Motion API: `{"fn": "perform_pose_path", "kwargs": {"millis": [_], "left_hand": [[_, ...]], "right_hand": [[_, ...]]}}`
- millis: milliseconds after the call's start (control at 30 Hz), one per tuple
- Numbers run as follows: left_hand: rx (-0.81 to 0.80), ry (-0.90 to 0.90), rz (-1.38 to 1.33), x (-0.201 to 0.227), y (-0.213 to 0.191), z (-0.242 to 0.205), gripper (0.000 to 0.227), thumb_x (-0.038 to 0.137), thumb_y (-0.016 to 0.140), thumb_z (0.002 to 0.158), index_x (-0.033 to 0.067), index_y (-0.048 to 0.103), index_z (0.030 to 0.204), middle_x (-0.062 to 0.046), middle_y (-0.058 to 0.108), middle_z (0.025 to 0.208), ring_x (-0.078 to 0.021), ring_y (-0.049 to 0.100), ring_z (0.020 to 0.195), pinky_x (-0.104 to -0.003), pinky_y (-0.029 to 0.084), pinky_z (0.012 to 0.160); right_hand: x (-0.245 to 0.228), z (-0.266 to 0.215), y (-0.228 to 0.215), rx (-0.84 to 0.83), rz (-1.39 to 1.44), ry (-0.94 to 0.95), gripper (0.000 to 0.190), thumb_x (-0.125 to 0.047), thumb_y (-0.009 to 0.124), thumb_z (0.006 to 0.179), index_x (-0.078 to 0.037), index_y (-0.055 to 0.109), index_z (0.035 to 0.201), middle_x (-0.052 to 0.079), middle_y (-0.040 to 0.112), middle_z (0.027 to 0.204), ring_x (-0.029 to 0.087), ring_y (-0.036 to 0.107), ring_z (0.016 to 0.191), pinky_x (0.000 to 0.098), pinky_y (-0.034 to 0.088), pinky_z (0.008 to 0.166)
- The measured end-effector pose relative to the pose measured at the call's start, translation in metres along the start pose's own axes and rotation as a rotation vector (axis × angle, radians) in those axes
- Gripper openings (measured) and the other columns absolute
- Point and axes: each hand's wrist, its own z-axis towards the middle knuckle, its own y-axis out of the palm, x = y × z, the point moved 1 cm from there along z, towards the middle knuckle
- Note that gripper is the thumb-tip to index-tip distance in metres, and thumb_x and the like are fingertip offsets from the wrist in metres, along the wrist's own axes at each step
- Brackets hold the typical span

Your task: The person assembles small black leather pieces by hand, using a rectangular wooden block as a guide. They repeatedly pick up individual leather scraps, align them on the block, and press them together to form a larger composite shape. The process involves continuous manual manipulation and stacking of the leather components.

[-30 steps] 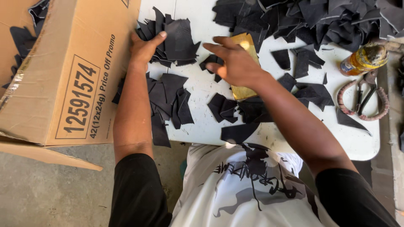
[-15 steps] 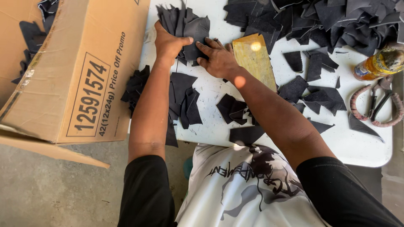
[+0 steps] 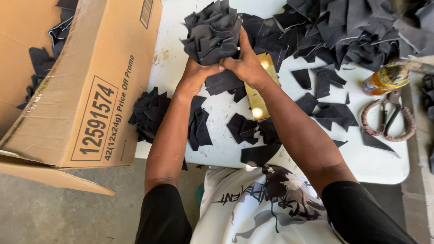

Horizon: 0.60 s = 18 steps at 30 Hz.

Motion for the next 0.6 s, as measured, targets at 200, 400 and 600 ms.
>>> {"fn": "perform_pose_path", "kwargs": {"millis": [200, 400, 600], "left_hand": [[0.05, 0.114, 0.069, -0.025, -0.022, 0.025, 0.064, -0.007, 0.086, 0.077, -0.0029, 0.06, 0.136, -0.012, 0.071, 0.128, -0.0226, 0.068, 0.121, -0.035, 0.056, 0.108], [0.123, 0.05, 0.201, -0.039, -0.112, 0.092, 0.071, 0.0, 0.086, 0.076, -0.0059, 0.056, 0.14, -0.019, 0.071, 0.133, -0.0319, 0.071, 0.125, -0.04, 0.059, 0.113], [0.238, -0.262, 0.968, -0.076, -0.133, 0.09, 0.134, 0.037, 0.105, 0.068, 0.0017, 0.014, 0.16, -0.025, 0.033, 0.162, -0.0388, 0.033, 0.152, -0.043, 0.035, 0.123]], "right_hand": [[0.0, -0.01, -0.015, 0.003, -0.341, -0.232, 0.114, -0.007, 0.086, 0.091, -0.013, 0.002, 0.167, 0.027, 0.036, 0.161, 0.04, 0.042, 0.149, 0.0438, 0.047, 0.118], [-0.036, -0.044, -0.057, 0.043, -0.321, 0.098, 0.097, -0.01, 0.079, 0.095, -0.011, 0.013, 0.166, 0.02, 0.053, 0.143, 0.028, 0.066, 0.122, 0.0363, 0.058, 0.101], [-0.04, -0.066, -0.085, 0.048, -0.291, 0.166, 0.071, -0.005, 0.074, 0.094, -0.002, 0.039, 0.157, 0.014, 0.068, 0.12, 0.016, 0.067, 0.102, 0.0283, 0.057, 0.088]]}}
